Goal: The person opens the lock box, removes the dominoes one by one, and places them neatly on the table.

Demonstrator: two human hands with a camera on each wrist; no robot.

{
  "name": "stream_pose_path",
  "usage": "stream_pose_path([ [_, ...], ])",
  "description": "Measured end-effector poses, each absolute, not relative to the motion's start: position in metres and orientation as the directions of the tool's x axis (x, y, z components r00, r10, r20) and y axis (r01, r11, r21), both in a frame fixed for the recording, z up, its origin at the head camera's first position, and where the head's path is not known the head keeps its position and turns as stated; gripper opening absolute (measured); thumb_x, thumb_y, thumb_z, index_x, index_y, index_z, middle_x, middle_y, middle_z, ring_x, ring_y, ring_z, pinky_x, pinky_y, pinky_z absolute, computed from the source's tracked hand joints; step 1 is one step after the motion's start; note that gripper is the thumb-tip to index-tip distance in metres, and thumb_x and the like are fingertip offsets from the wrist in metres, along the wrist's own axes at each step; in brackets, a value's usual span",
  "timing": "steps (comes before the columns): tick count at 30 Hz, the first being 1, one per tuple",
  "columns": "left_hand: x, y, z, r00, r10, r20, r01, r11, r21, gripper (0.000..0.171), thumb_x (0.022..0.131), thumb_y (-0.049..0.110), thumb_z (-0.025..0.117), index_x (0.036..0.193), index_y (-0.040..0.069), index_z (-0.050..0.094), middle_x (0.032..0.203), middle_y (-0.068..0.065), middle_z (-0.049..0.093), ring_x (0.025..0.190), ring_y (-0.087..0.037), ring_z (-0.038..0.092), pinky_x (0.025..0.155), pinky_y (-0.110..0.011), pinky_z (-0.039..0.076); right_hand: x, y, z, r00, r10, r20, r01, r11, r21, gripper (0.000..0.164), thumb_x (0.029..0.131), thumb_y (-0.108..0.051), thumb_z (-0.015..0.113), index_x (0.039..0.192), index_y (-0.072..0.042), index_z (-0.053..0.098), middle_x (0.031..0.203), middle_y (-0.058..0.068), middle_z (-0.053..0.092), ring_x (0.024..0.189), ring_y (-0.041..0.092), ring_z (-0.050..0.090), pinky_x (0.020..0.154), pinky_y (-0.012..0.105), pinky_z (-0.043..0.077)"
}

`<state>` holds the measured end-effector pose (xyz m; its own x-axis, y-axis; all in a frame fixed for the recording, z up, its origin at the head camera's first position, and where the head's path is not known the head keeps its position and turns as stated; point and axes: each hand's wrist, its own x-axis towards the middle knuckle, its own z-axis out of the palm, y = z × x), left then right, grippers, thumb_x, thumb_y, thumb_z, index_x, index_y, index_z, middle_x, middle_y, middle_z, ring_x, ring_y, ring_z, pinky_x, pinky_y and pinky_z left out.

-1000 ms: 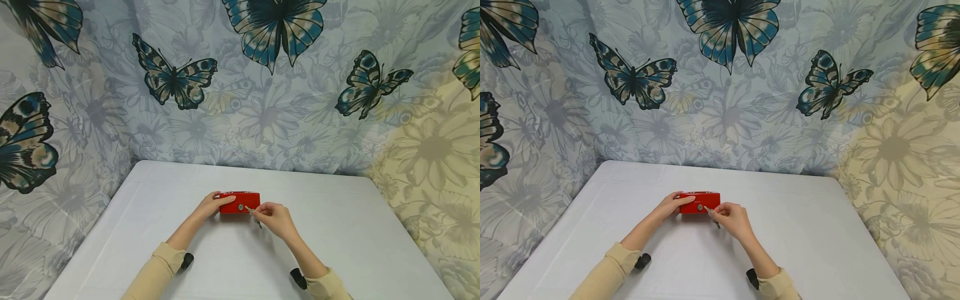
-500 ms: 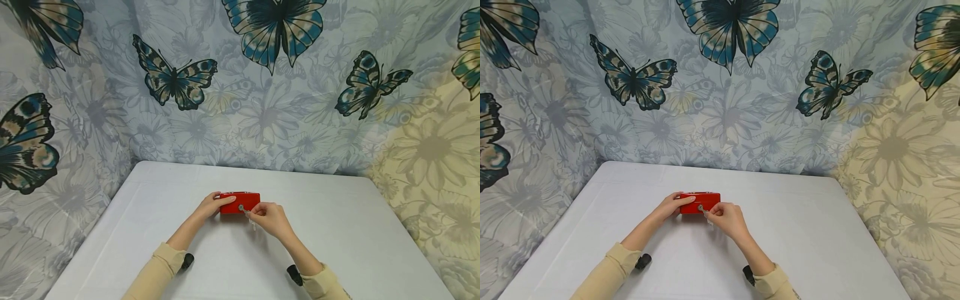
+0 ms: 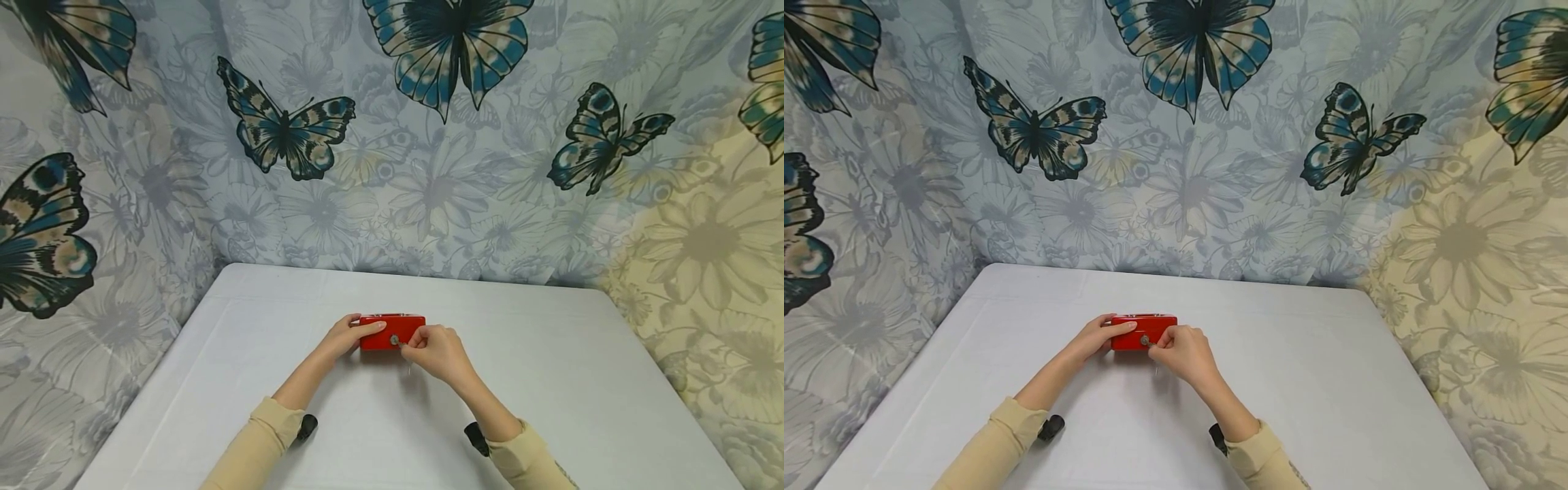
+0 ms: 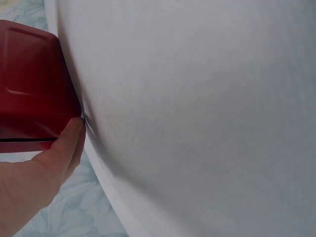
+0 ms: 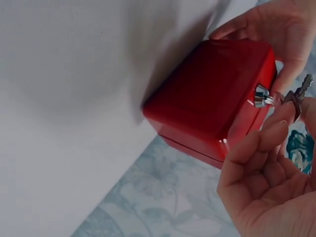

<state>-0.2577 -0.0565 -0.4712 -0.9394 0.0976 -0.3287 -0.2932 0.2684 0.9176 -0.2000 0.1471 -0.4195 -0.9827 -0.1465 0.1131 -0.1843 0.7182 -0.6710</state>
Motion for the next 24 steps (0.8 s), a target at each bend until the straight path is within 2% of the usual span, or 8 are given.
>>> stream_pose_path([
  [9,-0.26,-0.058,-0.473,-0.937,0.1,-0.334,-0.297,0.272,0.915,0.103,0.073,0.062,0.074,0.147,0.002,0.036,0.145,-0.019,0.044,0.128,-0.034,0.046,0.108,-0.054,0.036,-0.204,0.14,-0.411,-0.979,-0.177,0.102,-0.201,0.75,-0.63,0.02,0.079,-0.016,0.071,0.061,-0.014,0.061,0.052,-0.005,0.053,0.049,0.013,0.048,0.046,0.027,0.041],
  [17,-0.26,-0.058,-0.472,-0.936,0.095,-0.338,-0.301,0.275,0.913,0.103,0.073,0.063,0.074,0.147,0.003,0.036,0.145,-0.018,0.044,0.127,-0.034,0.047,0.108,-0.056,0.035,-0.205,0.136,-0.411,-0.972,-0.181,0.148,-0.234,0.704,-0.671,0.021,0.083,-0.022,0.075,0.066,-0.016,0.065,0.055,-0.008,0.056,0.054,0.011,0.051,0.049,0.027,0.042],
  [24,-0.258,-0.06,-0.472,-0.938,0.113,-0.327,-0.288,0.273,0.918,0.103,0.073,0.062,0.075,0.147,0.002,0.036,0.146,-0.018,0.043,0.128,-0.034,0.047,0.108,-0.054,0.036,-0.204,0.136,-0.42,-0.958,-0.194,0.213,-0.288,0.662,-0.692,0.019,0.082,-0.022,0.079,0.071,-0.016,0.066,0.059,-0.009,0.057,0.054,0.01,0.051,0.047,0.024,0.042],
])
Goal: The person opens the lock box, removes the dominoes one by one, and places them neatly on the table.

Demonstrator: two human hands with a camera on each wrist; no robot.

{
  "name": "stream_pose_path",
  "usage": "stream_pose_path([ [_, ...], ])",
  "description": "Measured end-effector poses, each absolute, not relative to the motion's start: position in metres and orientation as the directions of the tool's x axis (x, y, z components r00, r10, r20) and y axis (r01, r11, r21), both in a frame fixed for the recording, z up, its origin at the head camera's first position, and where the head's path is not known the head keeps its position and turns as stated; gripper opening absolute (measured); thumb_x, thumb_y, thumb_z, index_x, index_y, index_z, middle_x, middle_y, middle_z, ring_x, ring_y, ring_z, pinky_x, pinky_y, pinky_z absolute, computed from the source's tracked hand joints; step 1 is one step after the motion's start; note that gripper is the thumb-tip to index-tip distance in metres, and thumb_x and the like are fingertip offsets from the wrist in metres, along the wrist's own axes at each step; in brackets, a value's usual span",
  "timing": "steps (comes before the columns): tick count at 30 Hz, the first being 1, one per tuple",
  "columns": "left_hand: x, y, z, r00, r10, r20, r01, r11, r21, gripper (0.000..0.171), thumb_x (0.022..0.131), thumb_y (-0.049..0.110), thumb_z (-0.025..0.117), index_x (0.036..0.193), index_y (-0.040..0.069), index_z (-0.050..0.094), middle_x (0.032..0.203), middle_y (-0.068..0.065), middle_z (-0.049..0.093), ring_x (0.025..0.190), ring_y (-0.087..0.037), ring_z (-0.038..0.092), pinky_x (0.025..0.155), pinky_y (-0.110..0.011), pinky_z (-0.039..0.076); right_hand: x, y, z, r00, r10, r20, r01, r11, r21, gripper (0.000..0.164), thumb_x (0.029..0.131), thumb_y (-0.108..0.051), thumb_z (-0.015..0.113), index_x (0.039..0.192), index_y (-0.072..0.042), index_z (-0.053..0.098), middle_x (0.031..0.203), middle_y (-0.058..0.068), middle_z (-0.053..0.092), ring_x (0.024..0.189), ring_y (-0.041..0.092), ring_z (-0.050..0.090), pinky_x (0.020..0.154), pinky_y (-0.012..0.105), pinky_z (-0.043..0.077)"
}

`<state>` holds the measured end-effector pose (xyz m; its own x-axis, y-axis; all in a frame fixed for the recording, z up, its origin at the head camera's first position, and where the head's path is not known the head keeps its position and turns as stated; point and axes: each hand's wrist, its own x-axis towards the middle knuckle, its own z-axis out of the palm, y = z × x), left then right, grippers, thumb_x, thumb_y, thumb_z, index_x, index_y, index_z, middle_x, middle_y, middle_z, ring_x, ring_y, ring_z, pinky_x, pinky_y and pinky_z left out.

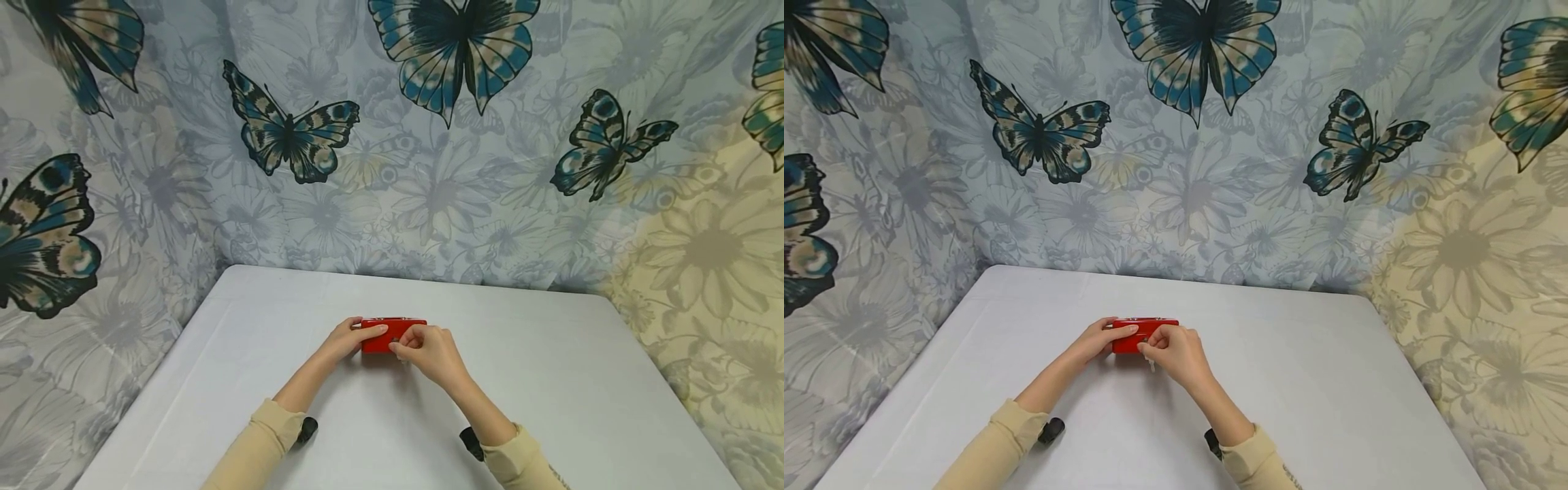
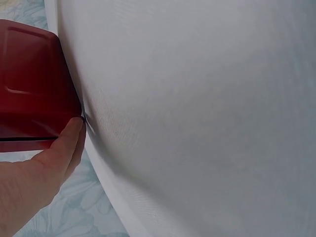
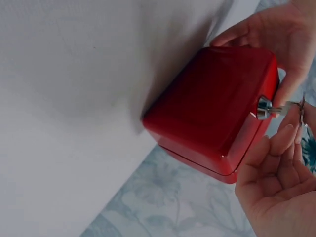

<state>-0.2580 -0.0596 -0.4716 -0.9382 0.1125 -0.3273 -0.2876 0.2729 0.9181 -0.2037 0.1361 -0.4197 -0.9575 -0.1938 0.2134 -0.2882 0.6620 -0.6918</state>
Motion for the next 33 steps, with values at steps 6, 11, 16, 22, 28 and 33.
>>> stream_pose_path([
  [6,-0.257,-0.06,-0.473,-0.938,0.108,-0.329,-0.289,0.279,0.916,0.103,0.073,0.063,0.074,0.147,0.002,0.036,0.145,-0.018,0.044,0.126,-0.034,0.049,0.107,-0.055,0.036,-0.204,0.137,-0.427,-0.955,-0.186,0.231,-0.297,0.611,-0.734,0.019,0.081,-0.023,0.081,0.075,-0.013,0.066,0.064,-0.008,0.062,0.058,0.008,0.057,0.052,0.024,0.05],
  [11,-0.258,-0.06,-0.474,-0.937,0.107,-0.332,-0.291,0.284,0.913,0.103,0.072,0.064,0.074,0.147,0.002,0.037,0.145,-0.017,0.045,0.124,-0.033,0.051,0.107,-0.055,0.036,-0.205,0.138,-0.432,-0.957,-0.171,0.235,-0.29,0.59,-0.753,0.019,0.08,-0.024,0.082,0.076,-0.014,0.066,0.067,-0.008,0.064,0.06,0.007,0.06,0.055,0.024,0.052],
  [16,-0.259,-0.059,-0.473,-0.936,0.103,-0.336,-0.295,0.29,0.911,0.103,0.073,0.063,0.073,0.147,0.002,0.037,0.146,-0.018,0.044,0.126,-0.034,0.049,0.107,-0.055,0.036,-0.207,0.14,-0.434,-0.955,-0.165,0.245,-0.295,0.575,-0.763,0.017,0.081,-0.023,0.081,0.077,-0.014,0.067,0.066,-0.009,0.064,0.06,0.008,0.06,0.055,0.024,0.051],
  [22,-0.26,-0.06,-0.471,-0.938,0.103,-0.33,-0.287,0.299,0.91,0.102,0.074,0.063,0.073,0.147,0.002,0.037,0.145,-0.017,0.044,0.128,-0.034,0.046,0.107,-0.057,0.034,-0.209,0.139,-0.432,-0.96,-0.157,0.231,-0.279,0.571,-0.772,0.016,0.081,-0.023,0.081,0.078,-0.014,0.068,0.066,-0.008,0.065,0.061,0.007,0.06,0.056,0.024,0.051],
  [28,-0.259,-0.06,-0.47,-0.941,0.113,-0.32,-0.274,0.302,0.913,0.1,0.075,0.06,0.074,0.147,0.002,0.037,0.146,-0.018,0.043,0.13,-0.036,0.044,0.107,-0.057,0.034,-0.211,0.139,-0.432,-0.963,-0.146,0.227,-0.269,0.58,-0.769,0.013,0.081,-0.02,0.08,0.079,-0.014,0.069,0.066,-0.008,0.065,0.061,0.007,0.06,0.055,0.024,0.051],
  [33,-0.258,-0.06,-0.471,-0.94,0.115,-0.32,-0.274,0.302,0.913,0.1,0.075,0.06,0.074,0.147,0.001,0.036,0.146,-0.019,0.043,0.13,-0.036,0.043,0.108,-0.057,0.034,-0.211,0.139,-0.436,-0.965,-0.149,0.216,-0.262,0.578,-0.773,0.013,0.081,-0.02,0.08,0.079,-0.014,0.069,0.067,-0.008,0.065,0.061,0.008,0.06,0.056,0.024,0.051],
])
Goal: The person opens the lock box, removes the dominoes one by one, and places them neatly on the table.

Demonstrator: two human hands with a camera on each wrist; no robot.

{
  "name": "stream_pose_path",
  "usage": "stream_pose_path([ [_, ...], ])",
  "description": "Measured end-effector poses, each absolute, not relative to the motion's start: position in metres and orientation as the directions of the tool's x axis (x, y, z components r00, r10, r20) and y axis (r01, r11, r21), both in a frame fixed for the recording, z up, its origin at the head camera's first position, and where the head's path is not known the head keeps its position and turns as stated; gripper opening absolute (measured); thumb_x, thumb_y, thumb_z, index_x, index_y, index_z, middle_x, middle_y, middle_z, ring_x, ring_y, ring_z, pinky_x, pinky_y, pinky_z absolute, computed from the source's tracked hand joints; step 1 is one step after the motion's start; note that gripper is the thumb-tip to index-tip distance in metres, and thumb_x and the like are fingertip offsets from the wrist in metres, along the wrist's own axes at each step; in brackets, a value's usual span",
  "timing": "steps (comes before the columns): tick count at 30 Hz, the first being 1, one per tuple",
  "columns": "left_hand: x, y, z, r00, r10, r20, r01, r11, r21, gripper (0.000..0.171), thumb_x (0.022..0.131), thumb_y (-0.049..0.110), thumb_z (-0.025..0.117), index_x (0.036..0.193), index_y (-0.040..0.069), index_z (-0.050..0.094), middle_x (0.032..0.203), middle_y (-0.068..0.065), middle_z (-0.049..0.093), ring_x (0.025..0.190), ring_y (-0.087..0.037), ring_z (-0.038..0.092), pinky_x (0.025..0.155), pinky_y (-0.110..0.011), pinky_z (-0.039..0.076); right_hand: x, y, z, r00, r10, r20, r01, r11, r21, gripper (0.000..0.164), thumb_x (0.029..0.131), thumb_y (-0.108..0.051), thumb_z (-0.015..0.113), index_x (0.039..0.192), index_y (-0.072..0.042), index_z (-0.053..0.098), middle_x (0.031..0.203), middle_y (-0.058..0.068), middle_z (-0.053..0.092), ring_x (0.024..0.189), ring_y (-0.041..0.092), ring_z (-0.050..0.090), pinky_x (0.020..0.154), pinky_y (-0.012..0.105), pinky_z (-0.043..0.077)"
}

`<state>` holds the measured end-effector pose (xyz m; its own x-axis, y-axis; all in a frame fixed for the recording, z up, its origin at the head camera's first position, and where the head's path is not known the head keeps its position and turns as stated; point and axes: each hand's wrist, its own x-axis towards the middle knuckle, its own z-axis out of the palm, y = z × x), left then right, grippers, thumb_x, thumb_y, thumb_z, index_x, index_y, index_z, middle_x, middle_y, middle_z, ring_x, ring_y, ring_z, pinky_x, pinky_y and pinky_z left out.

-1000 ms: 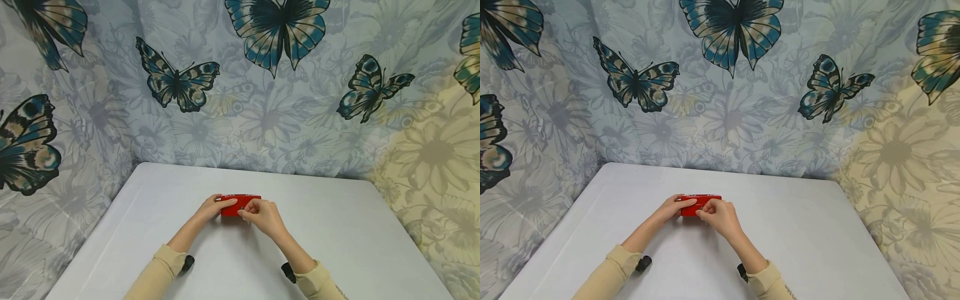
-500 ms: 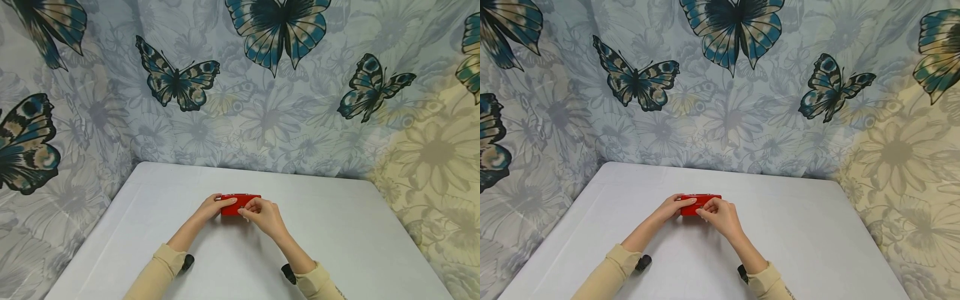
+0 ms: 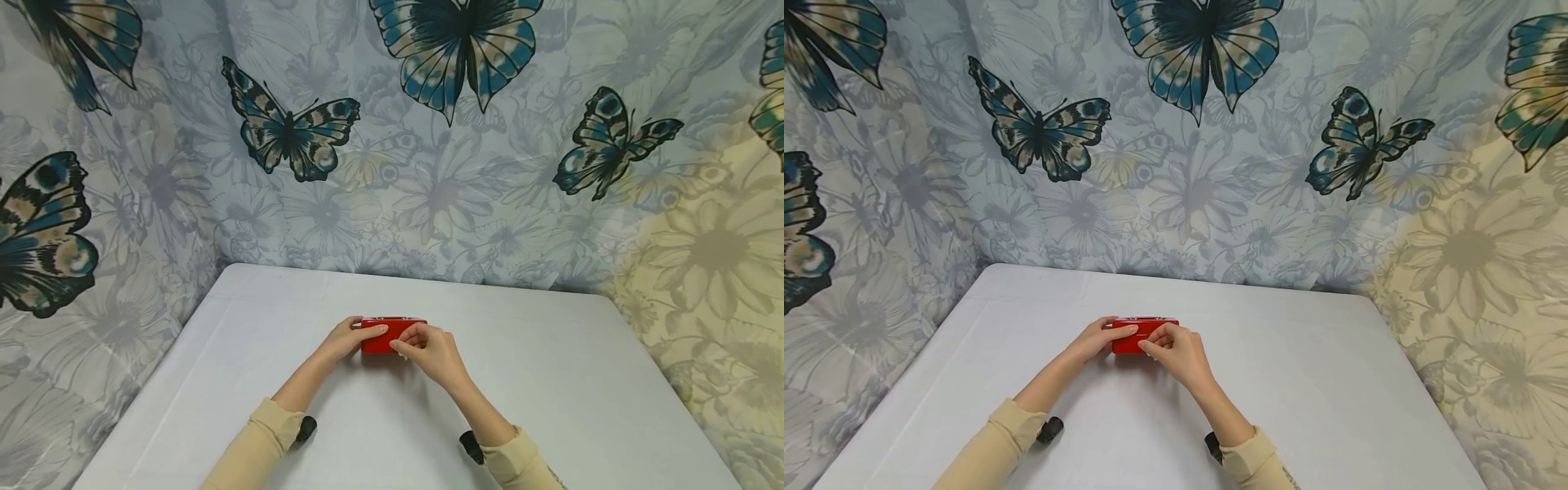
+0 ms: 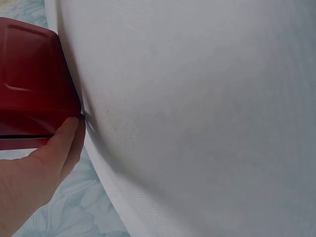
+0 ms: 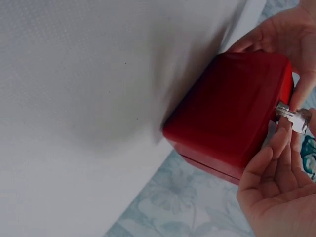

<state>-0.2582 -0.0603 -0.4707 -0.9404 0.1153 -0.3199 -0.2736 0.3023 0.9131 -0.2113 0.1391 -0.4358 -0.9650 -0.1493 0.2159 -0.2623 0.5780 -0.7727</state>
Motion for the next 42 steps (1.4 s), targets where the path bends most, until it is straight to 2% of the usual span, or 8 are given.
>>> stream_pose_path([
  [17,-0.257,-0.06,-0.473,-0.935,0.142,-0.324,-0.266,0.323,0.908,0.1,0.074,0.059,0.075,0.145,-0.001,0.037,0.142,-0.019,0.046,0.127,-0.035,0.046,0.105,-0.057,0.036,-0.208,0.143,-0.44,-0.962,-0.183,0.205,-0.273,0.564,-0.779,0.013,0.083,-0.021,0.079,0.083,-0.013,0.069,0.069,-0.008,0.065,0.062,0.01,0.059,0.058,0.024,0.052],
  [27,-0.255,-0.057,-0.473,-0.934,0.145,-0.327,-0.265,0.332,0.905,0.099,0.076,0.059,0.074,0.145,-0.001,0.037,0.143,-0.02,0.045,0.128,-0.036,0.045,0.105,-0.058,0.035,-0.205,0.146,-0.445,-0.942,-0.193,0.273,-0.334,0.569,-0.751,0.012,0.082,-0.021,0.079,0.083,-0.015,0.068,0.069,-0.01,0.063,0.06,0.008,0.054,0.055,0.022,0.049],
  [30,-0.256,-0.057,-0.474,-0.935,0.144,-0.325,-0.263,0.334,0.905,0.099,0.075,0.059,0.074,0.145,-0.001,0.037,0.143,-0.02,0.046,0.128,-0.036,0.045,0.105,-0.059,0.034,-0.204,0.146,-0.446,-0.929,-0.22,0.297,-0.369,0.574,-0.731,0.014,0.082,-0.02,0.08,0.088,-0.016,0.068,0.073,-0.011,0.062,0.062,0.01,0.054,0.056,0.022,0.048],
  [35,-0.257,-0.057,-0.473,-0.935,0.136,-0.326,-0.264,0.343,0.901,0.099,0.075,0.06,0.074,0.145,-0.001,0.038,0.144,-0.02,0.045,0.128,-0.037,0.045,0.106,-0.06,0.034,-0.201,0.148,-0.447,-0.884,-0.297,0.361,-0.468,0.577,-0.669,0.02,0.081,-0.012,0.08,0.097,-0.013,0.069,0.081,-0.008,0.061,0.072,0.019,0.059,0.065,0.031,0.053],
  [42,-0.261,-0.059,-0.47,-0.94,0.127,-0.316,-0.256,0.349,0.902,0.097,0.076,0.059,0.073,0.144,-0.001,0.039,0.142,-0.02,0.047,0.126,-0.036,0.047,0.105,-0.058,0.036,-0.203,0.149,-0.443,-0.817,-0.364,0.448,-0.574,0.593,-0.565,0.024,0.08,-0.003,0.076,0.103,-0.009,0.071,0.085,-0.006,0.063,0.075,0.016,0.06,0.067,0.025,0.054],
])
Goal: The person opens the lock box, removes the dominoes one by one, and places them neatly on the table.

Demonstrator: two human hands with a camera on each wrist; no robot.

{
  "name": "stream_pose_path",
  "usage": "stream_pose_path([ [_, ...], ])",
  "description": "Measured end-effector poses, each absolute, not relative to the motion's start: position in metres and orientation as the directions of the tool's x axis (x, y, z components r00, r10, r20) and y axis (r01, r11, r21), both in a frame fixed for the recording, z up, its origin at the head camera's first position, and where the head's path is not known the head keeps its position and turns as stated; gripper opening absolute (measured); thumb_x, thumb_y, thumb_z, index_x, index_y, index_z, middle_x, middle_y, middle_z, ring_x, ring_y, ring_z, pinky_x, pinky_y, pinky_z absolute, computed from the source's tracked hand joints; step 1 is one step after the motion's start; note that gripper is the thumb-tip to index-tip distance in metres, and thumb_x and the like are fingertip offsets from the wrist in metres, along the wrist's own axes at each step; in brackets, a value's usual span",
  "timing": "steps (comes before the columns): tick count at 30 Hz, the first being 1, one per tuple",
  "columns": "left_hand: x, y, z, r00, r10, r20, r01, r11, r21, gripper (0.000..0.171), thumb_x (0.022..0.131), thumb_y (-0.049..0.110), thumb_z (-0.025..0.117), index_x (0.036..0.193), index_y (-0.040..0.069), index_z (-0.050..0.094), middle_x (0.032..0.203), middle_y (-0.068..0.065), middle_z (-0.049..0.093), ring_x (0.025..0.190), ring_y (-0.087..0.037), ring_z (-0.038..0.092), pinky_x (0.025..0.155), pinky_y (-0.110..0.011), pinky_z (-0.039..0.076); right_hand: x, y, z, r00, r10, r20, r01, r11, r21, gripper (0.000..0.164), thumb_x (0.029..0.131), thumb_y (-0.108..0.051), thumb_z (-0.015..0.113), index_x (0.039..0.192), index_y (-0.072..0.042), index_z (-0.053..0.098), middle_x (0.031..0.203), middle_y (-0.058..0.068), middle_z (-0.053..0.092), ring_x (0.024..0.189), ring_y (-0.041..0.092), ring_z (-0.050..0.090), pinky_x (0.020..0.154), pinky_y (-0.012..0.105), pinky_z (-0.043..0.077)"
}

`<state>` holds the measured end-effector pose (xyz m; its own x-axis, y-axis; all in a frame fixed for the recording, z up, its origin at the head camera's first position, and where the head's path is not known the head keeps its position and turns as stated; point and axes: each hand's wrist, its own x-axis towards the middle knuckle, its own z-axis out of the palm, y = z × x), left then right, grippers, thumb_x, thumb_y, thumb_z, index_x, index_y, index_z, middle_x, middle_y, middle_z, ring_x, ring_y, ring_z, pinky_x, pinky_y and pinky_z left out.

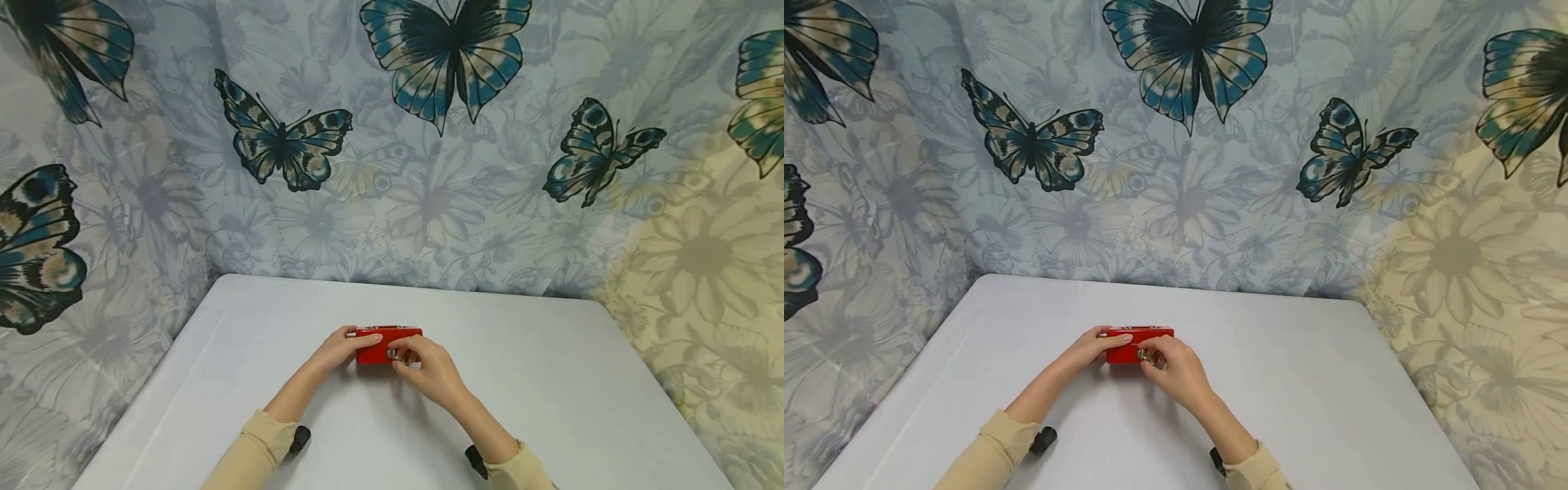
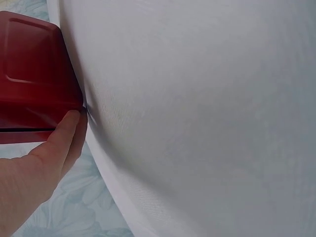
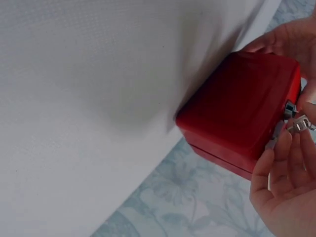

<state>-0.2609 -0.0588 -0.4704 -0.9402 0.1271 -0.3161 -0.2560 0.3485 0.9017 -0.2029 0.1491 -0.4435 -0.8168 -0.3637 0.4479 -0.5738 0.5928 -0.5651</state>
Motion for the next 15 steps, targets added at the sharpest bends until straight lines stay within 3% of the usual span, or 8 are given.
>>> stream_pose_path([
  [6,-0.2627,-0.0608,-0.4677,-0.942,0.138,-0.307,-0.247,0.337,0.909,0.096,0.077,0.059,0.073,0.144,-0.001,0.039,0.142,-0.02,0.047,0.126,-0.035,0.047,0.105,-0.057,0.037,-0.2043,0.149,-0.4424,-0.81,-0.366,0.458,-0.578,0.63,-0.519,0.022,0.083,-0.008,0.077,0.103,-0.012,0.071,0.085,-0.007,0.062,0.081,0.015,0.059,0.07,0.029,0.055],
  [15,-0.2612,-0.061,-0.472,-0.941,0.131,-0.313,-0.256,0.333,0.908,0.097,0.076,0.058,0.074,0.144,-0.001,0.039,0.142,-0.02,0.047,0.126,-0.035,0.047,0.105,-0.056,0.037,-0.201,0.149,-0.448,-0.824,-0.329,0.461,-0.551,0.653,-0.52,0.019,0.082,-0.016,0.08,0.099,-0.016,0.072,0.084,-0.009,0.063,0.081,0.011,0.058,0.071,0.024,0.054],
])
